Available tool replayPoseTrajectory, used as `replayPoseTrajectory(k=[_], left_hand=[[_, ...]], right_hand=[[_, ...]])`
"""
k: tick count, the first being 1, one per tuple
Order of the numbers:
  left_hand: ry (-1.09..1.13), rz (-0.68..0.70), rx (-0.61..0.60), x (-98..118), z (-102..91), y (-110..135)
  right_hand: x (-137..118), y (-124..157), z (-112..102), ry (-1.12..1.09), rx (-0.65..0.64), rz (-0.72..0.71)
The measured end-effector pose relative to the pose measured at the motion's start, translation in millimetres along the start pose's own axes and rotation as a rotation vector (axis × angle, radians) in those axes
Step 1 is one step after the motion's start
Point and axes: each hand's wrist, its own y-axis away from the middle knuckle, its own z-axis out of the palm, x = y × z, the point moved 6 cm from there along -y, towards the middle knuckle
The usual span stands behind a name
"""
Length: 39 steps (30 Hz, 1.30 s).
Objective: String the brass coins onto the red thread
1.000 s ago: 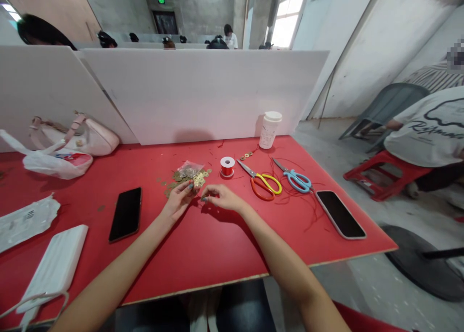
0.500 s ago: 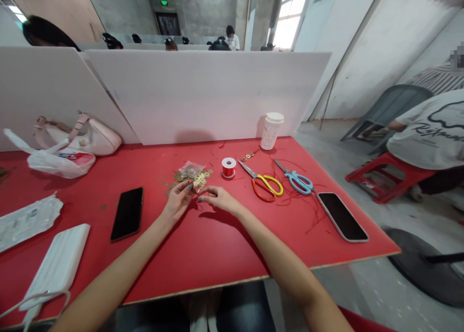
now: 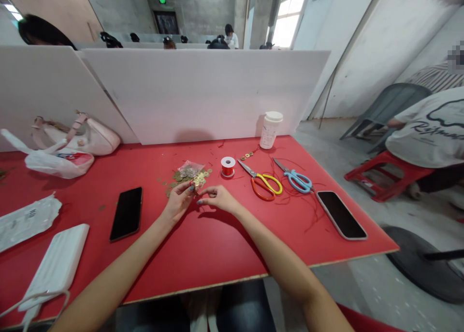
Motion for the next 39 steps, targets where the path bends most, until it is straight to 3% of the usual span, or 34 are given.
replayPoseTrajectory(k=[5, 11, 21, 25, 31, 39], left_hand=[[-0.041, 0.033, -0.011, -0.7, -2.7, -1.8], [-0.055, 0.044, -0.042, -1.2, -3.6, -2.7], [-0.026, 0.01, -0.094, -1.6, -2.7, 0.1], [-0.213, 0.046, -0.085, 1.8, -1.3, 2.2], [-0.462, 0.047, -0.046, 3.9, 1.2, 4.4], [-0.502, 0.046, -0.053, 2.3, 2.9, 5.3]], right_hand=[[-1.3, 0.9, 0.0, 0.077, 0.002, -0.019], [0.7, 1.2, 0.9, 0.004, -0.029, -0.023], [3.5, -5.7, -14.6, 0.089, 0.101, -0.081], [0.3, -6.8, -25.0, 0.102, 0.174, -0.105], [-7.8, -0.5, -32.9, 0.386, 0.355, -0.167], [-22.7, 4.5, -20.5, 0.69, 0.288, -0.269]])
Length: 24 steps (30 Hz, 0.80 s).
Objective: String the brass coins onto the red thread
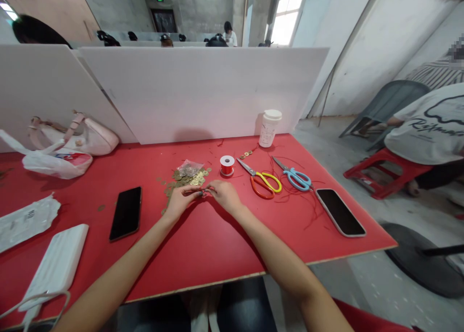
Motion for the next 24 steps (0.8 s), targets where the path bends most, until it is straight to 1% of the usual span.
replayPoseTrajectory(k=[2, 8, 13, 17, 21, 24], left_hand=[[-0.034, 0.028, -0.001, 1.6, -0.8, 0.1], [-0.231, 0.189, -0.051, 10.2, 1.4, 1.8], [-0.35, 0.215, -0.065, 14.0, 3.0, 3.7], [-0.347, 0.237, -0.081, 17.0, 3.8, 3.7], [-0.351, 0.227, -0.095, 14.7, 3.3, 2.0], [-0.37, 0.268, -0.092, 16.0, 3.3, 2.5]], right_hand=[[-1.4, 1.1, -0.2, 0.044, 0.0, -0.01], [-4.4, 4.2, 4.3, 0.088, -0.033, -0.028], [-9.1, 4.9, 6.9, 0.098, -0.083, -0.045], [-9.8, 4.8, 4.4, 0.027, -0.057, -0.028], [-7.9, 4.8, 3.9, -0.028, -0.058, -0.016], [-7.7, 4.8, 4.8, -0.067, -0.065, -0.036]])
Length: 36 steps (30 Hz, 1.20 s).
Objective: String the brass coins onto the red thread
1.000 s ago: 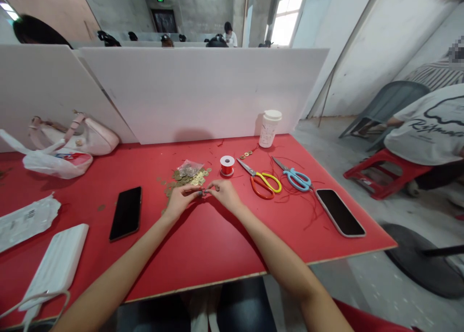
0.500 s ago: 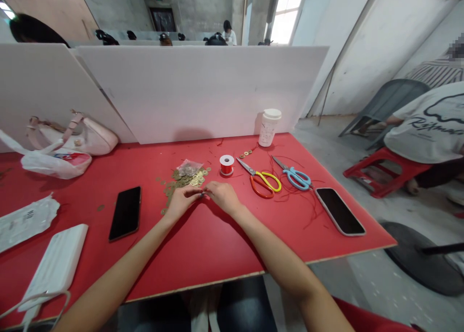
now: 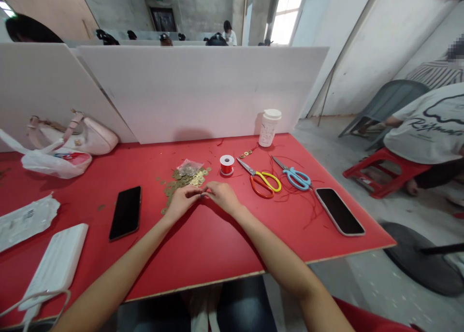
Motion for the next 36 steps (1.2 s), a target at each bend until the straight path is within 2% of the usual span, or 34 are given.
replayPoseTrajectory(k=[5, 9, 11, 14, 17, 19, 22, 24, 26, 30, 36], left_hand=[[-0.024, 0.011, 0.011, 3.3, 0.7, 1.6], [0.033, -0.029, 0.007, 1.6, 4.1, 3.5], [0.079, -0.061, 0.015, -1.2, 5.2, 4.3], [0.104, -0.082, 0.037, -4.5, 4.7, 4.3], [0.095, -0.053, 0.058, -6.0, 1.8, 2.9], [0.048, -0.017, 0.08, -6.9, -1.6, 1.6], [-0.057, 0.026, 0.1, -8.8, -5.3, -0.1], [-0.101, 0.031, 0.085, -10.0, -5.1, -0.7], [-0.13, 0.035, 0.063, -9.7, -3.8, -0.5], [-0.17, 0.059, 0.043, -6.2, -1.6, 0.7], [-0.172, 0.068, 0.062, -7.3, -2.0, 0.7]], right_hand=[[3.6, -0.9, 1.2, -0.126, 0.043, 0.038], [16.4, -3.1, 0.4, -0.45, 0.119, 0.161], [26.2, -4.4, 6.5, -0.627, 0.068, 0.261], [38.6, -5.6, 15.4, -0.747, -0.002, 0.36], [39.5, -7.6, 19.4, -0.802, -0.069, 0.293], [34.8, -8.1, 15.9, -0.739, -0.101, 0.19], [26.3, -6.3, -1.1, -0.415, -0.068, 0.042], [22.7, -3.9, -9.8, -0.145, -0.117, -0.001], [24.7, -1.6, -15.2, 0.01, -0.195, 0.025], [27.7, 0.4, -18.6, 0.023, -0.297, 0.033], [19.7, 0.4, -17.8, 0.105, -0.294, -0.015]])
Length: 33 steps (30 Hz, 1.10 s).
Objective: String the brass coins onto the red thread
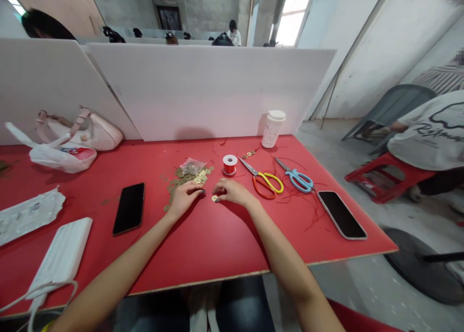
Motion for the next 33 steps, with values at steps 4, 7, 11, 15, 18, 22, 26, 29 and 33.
replayPoseTrajectory(k=[4, 7, 11, 15, 18, 22, 26, 29, 33], left_hand=[[0.012, -0.003, 0.002, -2.8, 1.3, -0.3], [0.015, -0.004, 0.008, -4.0, 1.4, -0.4], [-0.013, 0.008, -0.005, -2.2, 0.7, -0.5], [-0.009, -0.001, -0.021, 0.0, 0.4, -0.1], [0.003, -0.012, -0.019, 0.1, 0.9, 0.1], [0.014, -0.011, -0.018, -0.1, 2.2, 0.4], [0.005, -0.003, -0.015, 0.8, 2.0, 0.9], [-0.007, -0.007, -0.017, 0.4, 2.0, 0.9], [0.008, -0.003, -0.009, -1.4, 2.0, 0.4]], right_hand=[[-5.6, -0.8, 2.7, -0.01, -0.043, -0.052], [-4.9, -2.0, 5.0, -0.03, -0.07, -0.068], [-3.1, -2.9, 4.4, -0.047, -0.053, -0.056], [-1.1, -0.7, 1.7, -0.077, -0.045, -0.035], [2.1, 1.7, 0.9, -0.096, -0.062, -0.011], [3.6, 0.4, 1.4, -0.09, -0.048, -0.013], [2.4, -5.5, 4.5, -0.004, 0.004, -0.024], [1.9, -7.9, 7.5, 0.001, 0.02, -0.026], [0.9, -6.9, 8.4, -0.039, 0.036, -0.02]])
